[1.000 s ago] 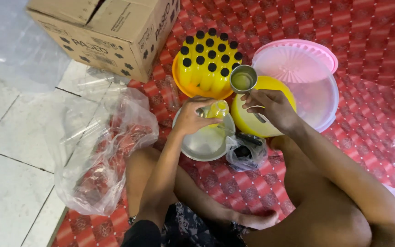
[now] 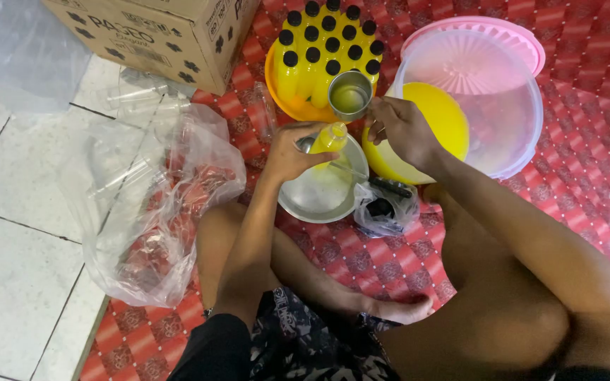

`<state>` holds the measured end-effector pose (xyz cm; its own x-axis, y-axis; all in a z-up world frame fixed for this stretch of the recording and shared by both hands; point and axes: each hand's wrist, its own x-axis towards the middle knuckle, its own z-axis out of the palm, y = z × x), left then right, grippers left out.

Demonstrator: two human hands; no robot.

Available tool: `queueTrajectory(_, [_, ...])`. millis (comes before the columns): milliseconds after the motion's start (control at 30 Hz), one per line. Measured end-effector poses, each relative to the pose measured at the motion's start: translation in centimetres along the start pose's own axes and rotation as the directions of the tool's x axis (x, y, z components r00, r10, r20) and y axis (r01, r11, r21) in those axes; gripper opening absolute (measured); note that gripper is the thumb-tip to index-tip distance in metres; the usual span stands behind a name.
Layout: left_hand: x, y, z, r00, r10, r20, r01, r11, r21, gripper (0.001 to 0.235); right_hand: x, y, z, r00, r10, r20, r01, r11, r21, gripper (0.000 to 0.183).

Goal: The person sits cross-legged on a mat and pours a yellow liquid from a large bucket into small plastic bottles using a metal cup. They place the filled bottles into a yellow tray and secure them with black caps.

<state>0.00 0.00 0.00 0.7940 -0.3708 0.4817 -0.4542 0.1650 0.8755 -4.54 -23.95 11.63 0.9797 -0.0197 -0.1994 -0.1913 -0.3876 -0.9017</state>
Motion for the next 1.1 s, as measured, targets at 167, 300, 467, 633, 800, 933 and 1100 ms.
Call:
queueTrajectory(167, [-0.5, -1.4, 0.1, 1.0, 0.003, -0.015, -0.004, 0.998, -0.059, 0.052, 1.9, -0.8, 0.5, 0.996, 0.006, -0.089, 0.002, 0.996, 0.086, 0.037])
queueTrajectory(300, [-0.4, -0.8, -0.1, 1.0, -0.002, -0.028, 0.002, 1.0, -0.027, 0.055, 4.3, -1.4, 1.1, 0.99, -0.05, -0.133, 0.066, 0.991, 0.113, 0.036])
queueTrajectory(467, [-0.2, 1.1, -0.3, 0.99, -0.133, 0.045, 0.133, 0.991, 0.017, 0.054, 4.3, -2.8, 2.2, 0.978, -0.14, -0.155, 0.15, 0.987, 0.056, 0.042])
queueTrajectory(633, [-0.4, -1.6, 0.1, 0.998, -0.039, -0.047, 0.038, 0.999, -0.036, 0.059, 2.7, -1.7, 0.4, 0.986, -0.037, -0.164, 0.069, 0.979, 0.194, 0.034])
queueTrajectory(800, [-0.6, -1.2, 0.7, 0.996, -0.07, -0.063, 0.068, 0.997, -0.032, 0.059, 0.0, -2.6, -0.9, 0.985, 0.025, -0.171, 0.021, 0.965, 0.26, 0.031])
queueTrajectory(933, [-0.6, -1.1, 0.8, 0.992, -0.107, -0.061, 0.105, 0.994, -0.024, 0.055, -0.2, -0.1, -0.7, 0.986, 0.033, -0.161, 0.018, 0.952, 0.307, 0.033])
queueTrajectory(1100, [-1.1, -1.0, 0.7, 0.994, -0.086, -0.07, 0.088, 0.996, 0.034, 0.052, -0.1, 2.9, -1.4, 0.993, 0.03, -0.118, 0.01, 0.946, 0.324, 0.035])
